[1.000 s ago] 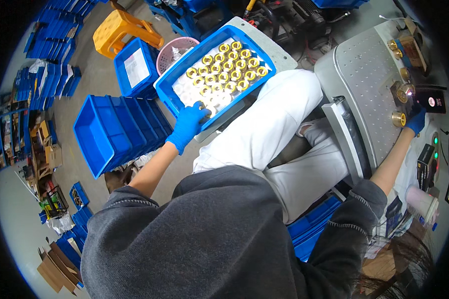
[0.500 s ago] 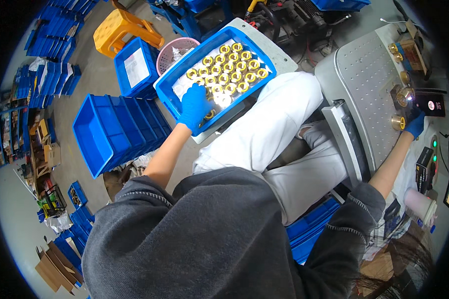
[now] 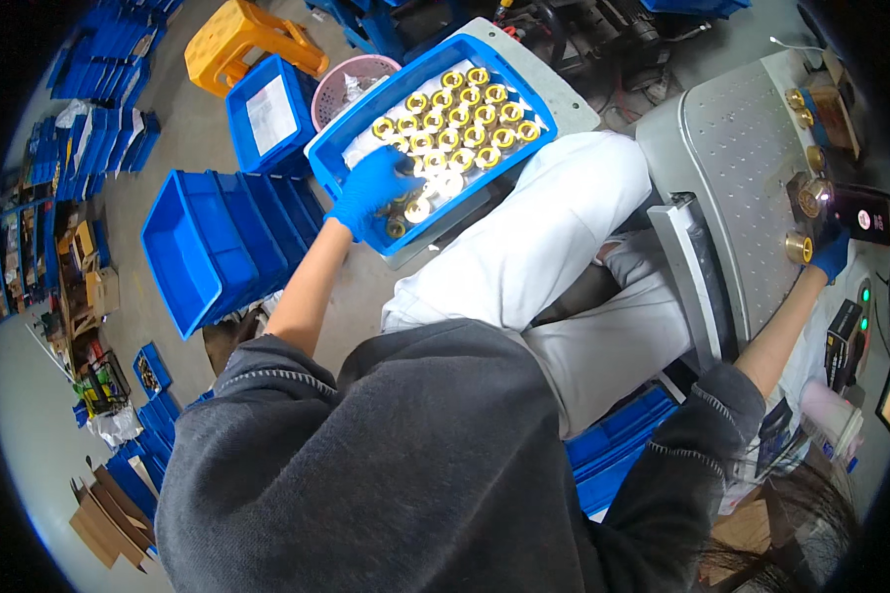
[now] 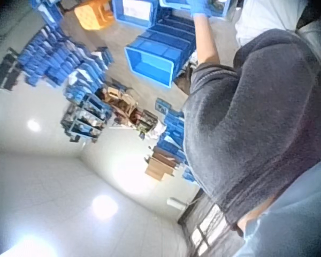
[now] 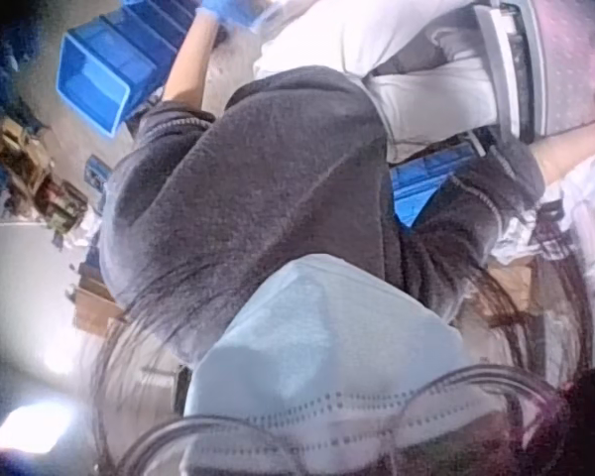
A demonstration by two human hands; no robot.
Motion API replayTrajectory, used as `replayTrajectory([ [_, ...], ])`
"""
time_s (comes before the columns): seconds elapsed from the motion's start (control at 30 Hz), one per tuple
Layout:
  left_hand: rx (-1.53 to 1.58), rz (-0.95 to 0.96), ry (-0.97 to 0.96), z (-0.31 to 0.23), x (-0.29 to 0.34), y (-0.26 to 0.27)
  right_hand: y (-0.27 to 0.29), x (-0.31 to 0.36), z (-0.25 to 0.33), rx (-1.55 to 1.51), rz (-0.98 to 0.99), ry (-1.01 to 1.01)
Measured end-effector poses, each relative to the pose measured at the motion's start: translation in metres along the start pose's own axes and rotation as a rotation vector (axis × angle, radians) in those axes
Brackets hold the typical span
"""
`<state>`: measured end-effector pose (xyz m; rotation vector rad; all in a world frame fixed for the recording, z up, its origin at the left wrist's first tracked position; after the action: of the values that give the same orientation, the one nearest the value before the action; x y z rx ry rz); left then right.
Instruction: Engraving or laser-marking small metal cylindrical components and organizing them into blue storage bins.
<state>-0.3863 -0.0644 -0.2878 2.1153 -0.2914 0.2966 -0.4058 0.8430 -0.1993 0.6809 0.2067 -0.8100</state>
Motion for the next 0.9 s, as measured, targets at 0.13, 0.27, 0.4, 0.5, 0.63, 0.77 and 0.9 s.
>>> replayTrajectory([
  [0.13,-0.218,-0.23,-0.103,-0.011,0.018,0.032,0.057,-0.006,-0.002,0.011,-0.033,-0.026],
  [0.27,-0.469,-0.189,-0.129,-0.026,0.066,0.025,0.033,0.005,0.012,0.214,0.016,-0.084],
  [0.4,-0.527,-0.255,-0.084,-0.011,0.071,0.007,0.017,0.009,0.017,-0.198,-0.005,-0.232],
  [0.5,-0.488,-0.232,-0.039,-0.003,0.068,-0.001,0.027,0.005,0.021,-0.243,-0.023,-0.27],
  [0.63,-0.358,-0.301,-0.041,0.007,0.069,0.0,0.016,0.02,0.023,-0.675,-0.093,-0.419],
  [0.77,-0.275,-0.359,-0.064,0.011,0.06,0.004,0.038,0.017,0.048,-0.068,-0.062,-0.225],
  [0.9,-0.265,-0.277,0.009,0.019,0.053,0.027,0.022,0.049,0.069,-0.062,-0.212,-0.332],
])
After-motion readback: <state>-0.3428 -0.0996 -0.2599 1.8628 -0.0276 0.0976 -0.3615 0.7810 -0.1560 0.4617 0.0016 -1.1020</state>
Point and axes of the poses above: each hand's wrist, its own x-axis away from the middle knuckle, its own y-axis out of the back of the hand, z = x × y, the point moved 7 cm from there along -x, towards the middle knuckle, and after that the axes turned 8 degrees about y, right-handed, at the moved point
